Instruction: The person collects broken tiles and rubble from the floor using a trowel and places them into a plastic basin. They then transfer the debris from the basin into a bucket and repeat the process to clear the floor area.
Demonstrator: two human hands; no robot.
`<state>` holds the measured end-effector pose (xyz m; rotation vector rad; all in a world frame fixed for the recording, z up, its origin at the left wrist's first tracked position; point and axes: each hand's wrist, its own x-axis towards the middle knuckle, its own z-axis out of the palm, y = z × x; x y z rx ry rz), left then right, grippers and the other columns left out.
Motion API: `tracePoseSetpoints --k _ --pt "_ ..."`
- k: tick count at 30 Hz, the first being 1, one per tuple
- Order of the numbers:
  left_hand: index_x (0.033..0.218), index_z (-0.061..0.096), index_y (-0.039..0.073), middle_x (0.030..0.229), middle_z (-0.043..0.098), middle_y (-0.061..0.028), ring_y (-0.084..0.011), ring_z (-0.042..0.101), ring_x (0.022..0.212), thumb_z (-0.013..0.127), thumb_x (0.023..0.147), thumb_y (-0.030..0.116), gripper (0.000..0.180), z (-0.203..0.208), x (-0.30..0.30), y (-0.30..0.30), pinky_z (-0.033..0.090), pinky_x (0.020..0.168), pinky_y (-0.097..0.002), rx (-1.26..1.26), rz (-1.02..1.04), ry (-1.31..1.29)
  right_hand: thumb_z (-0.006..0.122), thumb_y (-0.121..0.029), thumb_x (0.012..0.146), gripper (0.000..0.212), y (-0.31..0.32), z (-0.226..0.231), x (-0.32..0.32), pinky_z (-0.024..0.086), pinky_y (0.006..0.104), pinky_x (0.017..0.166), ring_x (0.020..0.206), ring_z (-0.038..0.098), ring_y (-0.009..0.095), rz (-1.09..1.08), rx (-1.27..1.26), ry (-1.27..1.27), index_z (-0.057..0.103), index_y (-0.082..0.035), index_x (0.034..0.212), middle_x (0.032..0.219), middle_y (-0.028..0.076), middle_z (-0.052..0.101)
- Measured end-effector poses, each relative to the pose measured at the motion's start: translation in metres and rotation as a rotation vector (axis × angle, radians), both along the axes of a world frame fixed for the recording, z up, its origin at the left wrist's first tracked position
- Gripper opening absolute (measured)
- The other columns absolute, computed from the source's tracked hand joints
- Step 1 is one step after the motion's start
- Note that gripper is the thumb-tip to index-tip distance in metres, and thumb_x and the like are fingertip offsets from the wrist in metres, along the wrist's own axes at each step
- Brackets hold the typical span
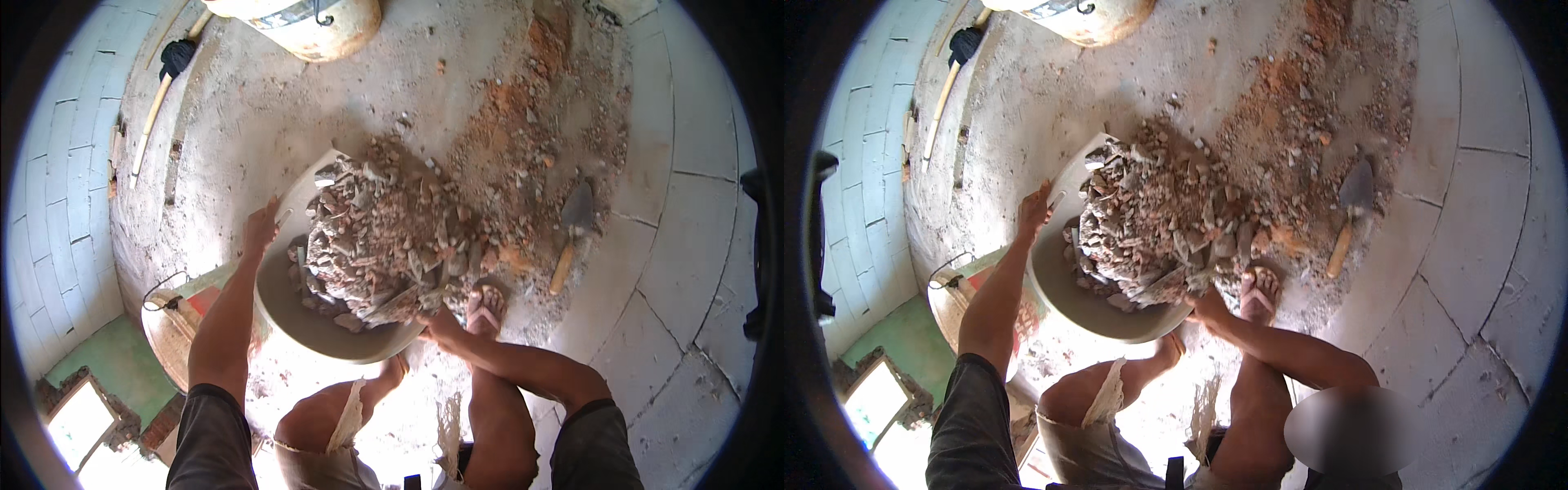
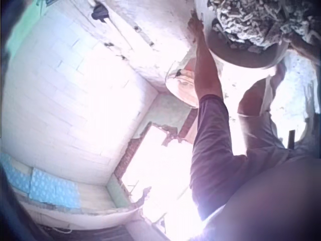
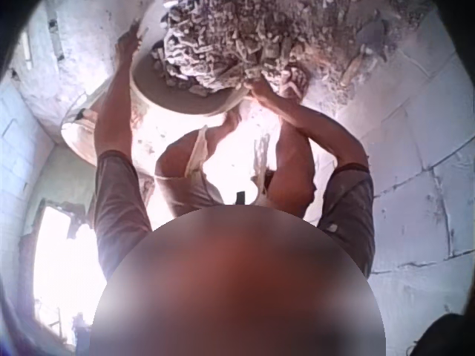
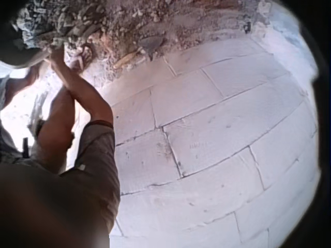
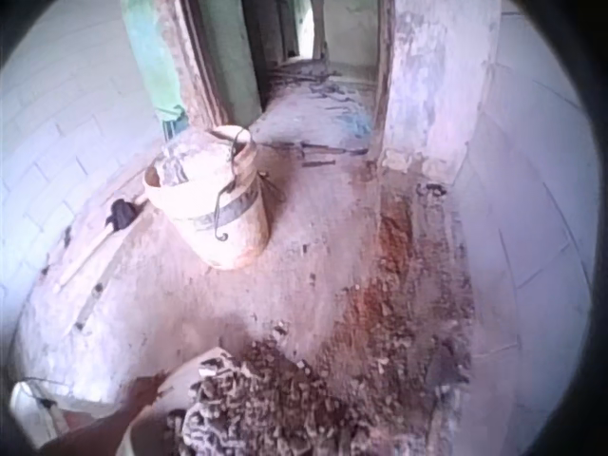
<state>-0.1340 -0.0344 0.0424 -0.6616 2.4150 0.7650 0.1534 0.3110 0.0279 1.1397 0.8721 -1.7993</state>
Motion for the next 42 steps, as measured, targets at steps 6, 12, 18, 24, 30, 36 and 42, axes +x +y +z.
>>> tracePoseSetpoints --k 6,12,18,24,30,36,42 --pt "0.094 0.070 0.020 0.061 0.050 0.0073 -0.0029 0.042 0.049 0.063 0.095 0.039 0.020 0.034 0.113 0.025 0.034 0.044 -0.0251 0.284 0.195 0.117 0.071 -0.005 0.085 0.059 0.059 0.054 0.052 0.059 0.0375 0.074 0.106 0.062 0.026 -0.087 0.265 0.218 0.042 -0.009 0.135 0.122 0.011 0.056" --pt "0.071 0.061 0.002 0.059 0.054 -0.0063 -0.0138 0.048 0.056 0.059 0.093 0.055 0.057 0.151 0.198 0.073 0.040 0.053 -0.0351 0.267 0.323 0.183 0.075 -0.011 0.079 0.065 0.126 0.185 0.078 0.052 0.0401 0.079 0.110 0.060 0.024 0.057 0.431 0.069 0.043 -0.011 0.136 0.125 0.011 0.057" --pt "0.069 0.060 -0.002 0.058 0.054 -0.0145 -0.0180 0.050 0.058 0.057 0.093 0.054 0.062 0.280 0.240 0.079 0.043 0.057 -0.0392 0.113 0.503 0.082 0.056 -0.013 0.086 0.048 0.156 0.298 0.022 0.045 0.0379 0.094 0.111 0.057 0.030 0.598 0.736 0.311 0.049 -0.001 0.131 0.123 0.017 0.058" --pt "0.083 0.062 0.004 0.068 0.053 0.0018 -0.0099 0.048 0.064 0.050 0.100 0.049 0.050 0.351 0.319 0.042 0.040 0.056 -0.0289 0.259 0.939 0.171 0.050 -0.022 0.093 0.038 0.099 0.378 -0.084 0.047 0.0466 0.088 0.104 0.061 0.043 0.950 0.721 0.658 0.053 0.002 0.123 0.110 0.025 0.063" --pt "0.086 0.058 0.009 0.067 0.050 0.0034 -0.0066 0.046 0.060 0.046 0.102 0.049 0.045 0.408 0.412 -0.030 0.039 0.053 -0.0253 0.366 1.261 0.273 0.049 -0.015 0.093 0.029 -0.036 0.429 -0.132 0.047 0.0530 0.078 0.097 0.059 0.049 1.311 0.611 0.776 0.050 -0.001 0.117 0.106 0.029 0.061" --pt "0.090 0.056 0.001 0.067 0.054 -0.0049 -0.0143 0.054 0.060 0.038 0.102 0.055 0.058 0.445 0.420 -0.124 0.044 0.054 -0.0310 0.173 1.020 0.148 0.047 -0.012 0.095 0.038 -0.181 0.417 -0.166 0.049 0.0501 0.068 0.081 0.062 0.047 1.559 0.611 1.162 0.040 0.005 0.129 0.095 0.030 0.061" --pt "0.089 0.058 -0.003 0.067 0.058 -0.0118 -0.0209 0.059 0.062 0.043 0.101 0.041 0.048 0.436 0.403 -0.199 0.048 0.058 -0.0370 0.128 0.931 -0.040 0.048 -0.014 0.096 0.064 -0.282 0.415 -0.193 0.056 0.0426 0.061 0.072 0.068 0.038 1.823 0.648 0.965 0.019 0.004 0.150 0.082 0.025 0.067"
